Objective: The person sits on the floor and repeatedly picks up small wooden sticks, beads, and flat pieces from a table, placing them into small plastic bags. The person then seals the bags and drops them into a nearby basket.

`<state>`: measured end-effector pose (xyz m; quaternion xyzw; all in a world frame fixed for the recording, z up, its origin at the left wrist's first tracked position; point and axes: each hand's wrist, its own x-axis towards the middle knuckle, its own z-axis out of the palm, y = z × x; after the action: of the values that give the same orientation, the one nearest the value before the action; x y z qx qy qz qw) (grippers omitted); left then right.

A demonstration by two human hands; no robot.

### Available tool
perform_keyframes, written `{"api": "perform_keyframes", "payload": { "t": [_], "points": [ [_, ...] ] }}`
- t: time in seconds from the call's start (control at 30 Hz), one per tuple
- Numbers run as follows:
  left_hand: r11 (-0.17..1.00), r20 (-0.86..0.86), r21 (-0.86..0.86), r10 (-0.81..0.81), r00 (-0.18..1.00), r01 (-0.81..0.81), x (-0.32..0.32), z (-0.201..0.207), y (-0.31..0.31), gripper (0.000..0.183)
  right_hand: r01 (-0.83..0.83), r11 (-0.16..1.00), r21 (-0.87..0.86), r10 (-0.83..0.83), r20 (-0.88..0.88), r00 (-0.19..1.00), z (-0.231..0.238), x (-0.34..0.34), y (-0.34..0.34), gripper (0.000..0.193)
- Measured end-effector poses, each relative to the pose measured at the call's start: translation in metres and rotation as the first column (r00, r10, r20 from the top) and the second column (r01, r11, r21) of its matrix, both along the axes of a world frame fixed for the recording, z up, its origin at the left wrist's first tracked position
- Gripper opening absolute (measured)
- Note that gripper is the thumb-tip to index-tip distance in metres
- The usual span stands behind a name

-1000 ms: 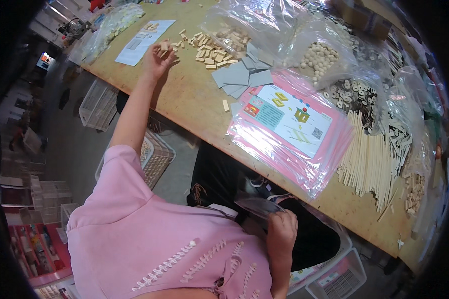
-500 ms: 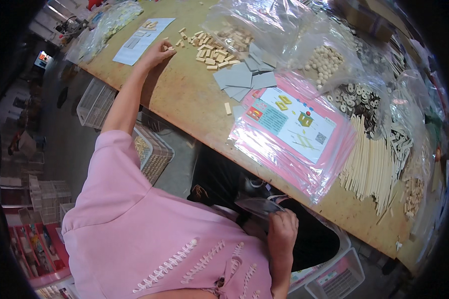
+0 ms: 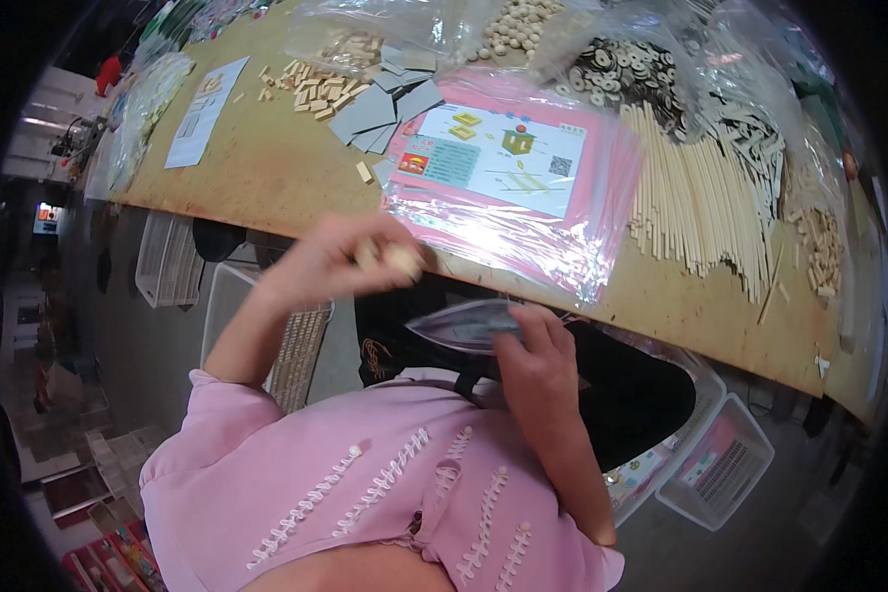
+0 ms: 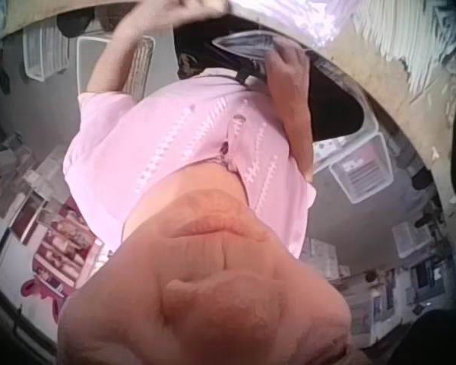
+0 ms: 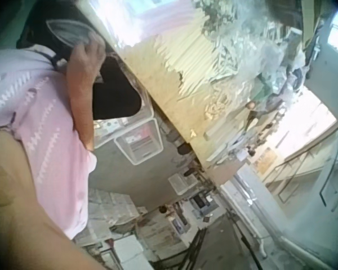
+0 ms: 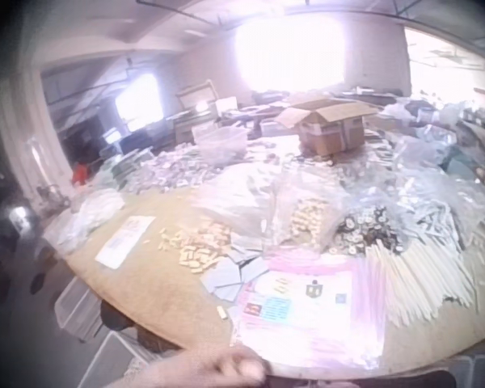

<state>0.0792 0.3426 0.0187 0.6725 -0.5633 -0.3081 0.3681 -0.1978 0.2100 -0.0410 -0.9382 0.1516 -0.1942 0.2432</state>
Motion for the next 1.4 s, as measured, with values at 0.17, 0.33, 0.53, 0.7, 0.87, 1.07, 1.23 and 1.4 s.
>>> {"api": "perform_keyframes", "payload": {
  "t": [0.17, 0.33, 0.53, 0.7, 0.87, 1.07, 1.23, 1.4],
  "points": [
    [0.962, 0.512, 0.06, -0.258, 0.819, 0.265, -0.067, -0.013, -0.027, 0.03, -0.076, 0.995, -0.062, 0.079, 0.054, 0.995, 0.001, 0.007, 0.007, 0.009],
    [0.952, 0.392, 0.027, -0.289, 0.873, 0.304, -0.056, -0.006, -0.036, 0.033, -0.027, 1.0, 0.0, 0.027, -0.021, 0.999, -0.003, -0.011, 0.007, 0.01],
    [0.928, 0.733, -0.305, 0.373, 0.569, -0.215, 0.115, -0.039, -0.052, 0.047, 0.057, 0.991, 0.122, -0.051, -0.055, 0.997, -0.013, -0.039, 0.013, 0.007],
    [0.932, 0.704, -0.057, 0.291, 0.647, -0.357, 0.152, -0.04, -0.043, 0.047, 0.095, 0.991, 0.095, -0.088, -0.076, 0.993, -0.016, -0.049, 0.015, 0.01],
    [0.857, 0.289, 0.069, 0.473, 0.832, -0.511, 0.148, -0.037, -0.034, 0.047, 0.094, 0.992, 0.081, -0.089, -0.06, 0.994, -0.021, -0.045, 0.016, 0.011],
    [0.904, -0.171, 0.061, 0.428, 0.888, -0.424, 0.151, -0.042, -0.016, 0.042, 0.062, 0.994, 0.089, -0.055, -0.083, 0.995, -0.021, -0.038, 0.015, 0.01],
    [0.904, -0.255, 0.064, 0.424, 0.869, -0.423, 0.159, -0.049, -0.007, 0.041, 0.066, 0.99, 0.121, -0.057, -0.074, 0.996, -0.025, -0.036, 0.019, 0.008],
    [0.912, -0.356, 0.009, 0.385, 0.851, -0.409, 0.157, -0.051, -0.002, 0.044, 0.067, 0.989, 0.133, -0.058, -0.075, 0.996, -0.027, -0.036, 0.021, 0.009]
  ]
}}
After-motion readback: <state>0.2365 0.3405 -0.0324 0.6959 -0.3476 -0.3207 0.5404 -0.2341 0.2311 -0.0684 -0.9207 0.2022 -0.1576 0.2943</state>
